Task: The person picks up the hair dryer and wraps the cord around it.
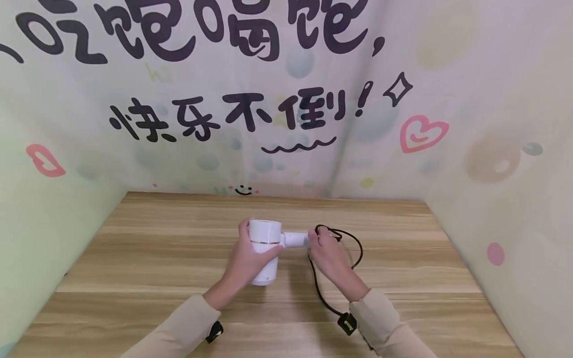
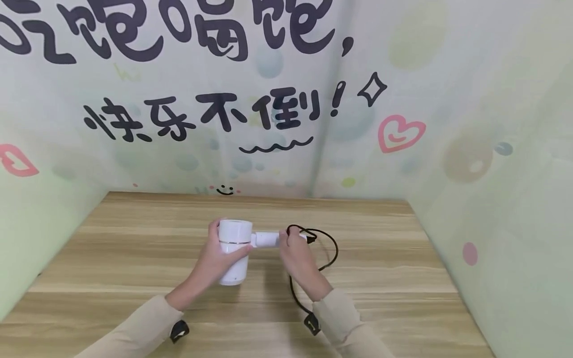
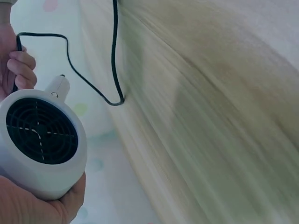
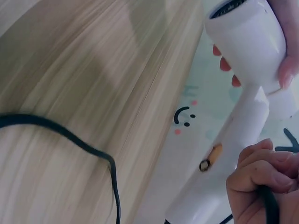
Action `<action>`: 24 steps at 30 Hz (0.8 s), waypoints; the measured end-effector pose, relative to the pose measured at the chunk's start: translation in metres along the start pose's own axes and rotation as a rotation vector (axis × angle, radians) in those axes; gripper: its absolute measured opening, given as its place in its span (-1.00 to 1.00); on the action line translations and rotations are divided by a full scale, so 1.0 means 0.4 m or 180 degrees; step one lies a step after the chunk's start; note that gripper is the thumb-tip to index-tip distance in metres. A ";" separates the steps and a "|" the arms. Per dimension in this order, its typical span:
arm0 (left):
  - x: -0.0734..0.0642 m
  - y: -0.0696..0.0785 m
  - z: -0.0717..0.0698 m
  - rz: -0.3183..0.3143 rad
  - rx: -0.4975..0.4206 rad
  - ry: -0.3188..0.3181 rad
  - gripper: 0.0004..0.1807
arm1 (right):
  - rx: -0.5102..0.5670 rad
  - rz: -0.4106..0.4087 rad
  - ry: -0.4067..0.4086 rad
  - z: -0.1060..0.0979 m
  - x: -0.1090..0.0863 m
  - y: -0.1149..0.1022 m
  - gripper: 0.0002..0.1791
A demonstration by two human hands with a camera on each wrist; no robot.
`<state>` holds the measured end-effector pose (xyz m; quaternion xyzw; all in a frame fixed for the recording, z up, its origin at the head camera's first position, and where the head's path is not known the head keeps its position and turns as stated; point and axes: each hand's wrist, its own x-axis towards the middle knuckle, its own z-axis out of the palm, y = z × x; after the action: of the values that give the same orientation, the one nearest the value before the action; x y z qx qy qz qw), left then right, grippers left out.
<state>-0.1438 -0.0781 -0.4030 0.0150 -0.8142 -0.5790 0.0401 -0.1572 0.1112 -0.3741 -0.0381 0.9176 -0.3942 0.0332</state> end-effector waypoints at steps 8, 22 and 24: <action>-0.005 0.003 0.010 0.0107 0.0088 -0.0039 0.00 | -0.0381 -0.0462 0.0047 0.047 -0.034 -0.058 -0.74; -0.003 0.000 0.005 -0.0199 -0.0318 -0.0056 -0.07 | -0.0733 -0.1487 0.0208 0.082 -0.073 -0.078 -0.85; -0.004 0.006 0.002 -0.0287 -0.0421 -0.0037 -0.07 | -0.0691 -0.1571 0.0192 0.082 -0.076 -0.068 -0.83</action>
<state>-0.1421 -0.0766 -0.4012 0.0455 -0.7729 -0.6328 0.0101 -0.1227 0.0717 -0.3758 -0.2523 0.9180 -0.2907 -0.0955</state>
